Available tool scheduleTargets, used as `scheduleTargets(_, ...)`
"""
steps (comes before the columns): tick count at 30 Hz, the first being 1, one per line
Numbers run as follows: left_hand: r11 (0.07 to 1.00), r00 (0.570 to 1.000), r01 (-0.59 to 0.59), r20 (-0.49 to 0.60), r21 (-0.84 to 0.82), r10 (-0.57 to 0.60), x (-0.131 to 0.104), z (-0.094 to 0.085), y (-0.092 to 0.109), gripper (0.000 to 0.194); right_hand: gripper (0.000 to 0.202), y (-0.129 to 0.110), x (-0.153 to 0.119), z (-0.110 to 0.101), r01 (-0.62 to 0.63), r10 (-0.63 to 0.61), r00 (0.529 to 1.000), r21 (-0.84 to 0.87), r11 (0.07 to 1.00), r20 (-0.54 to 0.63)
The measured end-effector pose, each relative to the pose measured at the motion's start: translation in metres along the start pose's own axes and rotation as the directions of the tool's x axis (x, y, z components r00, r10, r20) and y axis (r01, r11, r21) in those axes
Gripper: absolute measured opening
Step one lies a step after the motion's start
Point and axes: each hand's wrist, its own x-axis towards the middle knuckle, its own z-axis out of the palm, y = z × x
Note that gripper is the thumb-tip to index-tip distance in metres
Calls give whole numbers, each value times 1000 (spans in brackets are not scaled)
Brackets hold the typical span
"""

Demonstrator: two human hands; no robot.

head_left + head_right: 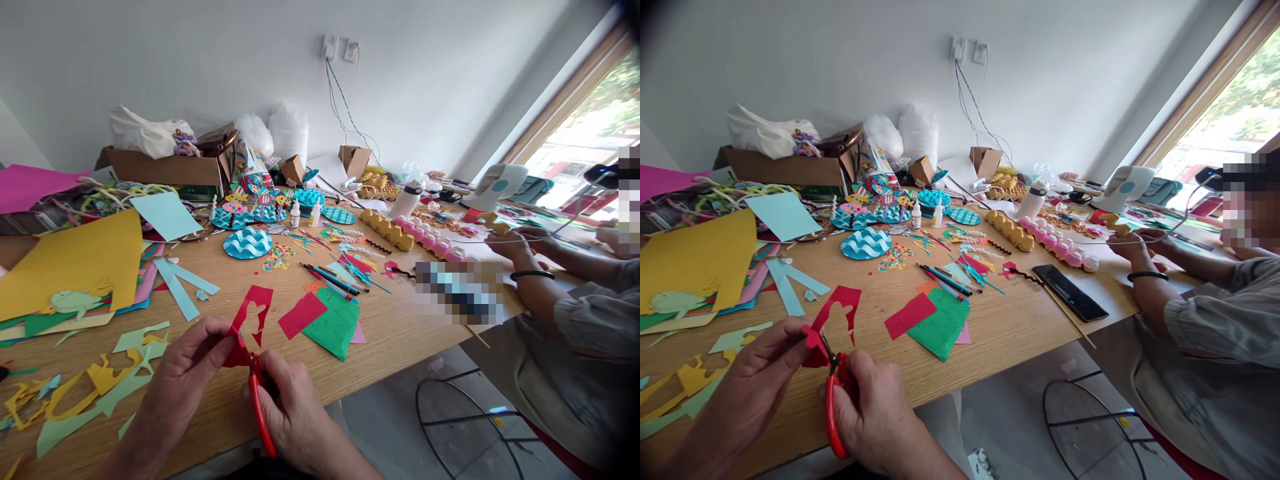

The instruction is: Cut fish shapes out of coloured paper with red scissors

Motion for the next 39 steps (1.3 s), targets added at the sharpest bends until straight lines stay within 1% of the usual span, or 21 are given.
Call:
scheduleTargets(3, 998, 998, 56, 10, 1, -56, 0, 3, 4, 10, 22, 2, -1, 0, -21, 19, 1000, 82, 996, 19)
scheduleTargets(6, 996, 996, 80, 28, 35, -81, 1, 7, 9, 13, 23, 4, -1, 0, -43, 36, 999, 192, 981, 38)
scheduleTargets(9, 993, 992, 110, 55, 45, -113, 1, 10, 13, 15, 23, 6, -2, 1, -107, 84, 993, 317, 942, 86)
scheduleTargets(12, 990, 986, 141, 91, 25, -143, 2, 12, 13, 16, 27, 6, -2, 2, -199, 144, 977, 447, 872, 155)
scheduleTargets(16, 976, 972, 216, 109, -40, -210, 2, 13, 11, 16, 51, 1, -1, 3, -307, 193, 949, 586, 750, 250)
scheduleTargets(18, 974, 971, 219, 111, -56, -212, 1, 15, 12, 17, 61, -2, -1, 3, -320, 203, 945, 607, 727, 255)
scheduleTargets(20, 975, 973, 217, 97, -55, -212, 2, 17, 14, 18, 65, -2, -1, 4, -311, 200, 949, 616, 723, 245)
scheduleTargets(22, 977, 975, 208, 85, -53, -203, 2, 18, 14, 18, 65, -2, -1, 4, -299, 190, 953, 622, 723, 236)
scheduleTargets(28, 980, 975, 197, 109, -22, -194, 4, 18, 11, 19, 65, -1, -1, 5, -299, 206, 953, 602, 740, 220)
scheduleTargets(31, 982, 975, 189, 119, -9, -187, 3, 18, 14, 18, 66, -1, 0, 5, -314, 217, 949, 609, 729, 230)
scheduleTargets(35, 982, 975, 189, 120, 7, -188, 4, 19, 18, 17, 63, 1, -1, 5, -294, 193, 955, 628, 721, 225)
scheduleTargets(39, 982, 975, 190, 116, 2, -189, 5, 18, 15, 16, 62, 1, -1, 5, -285, 186, 958, 638, 715, 219)
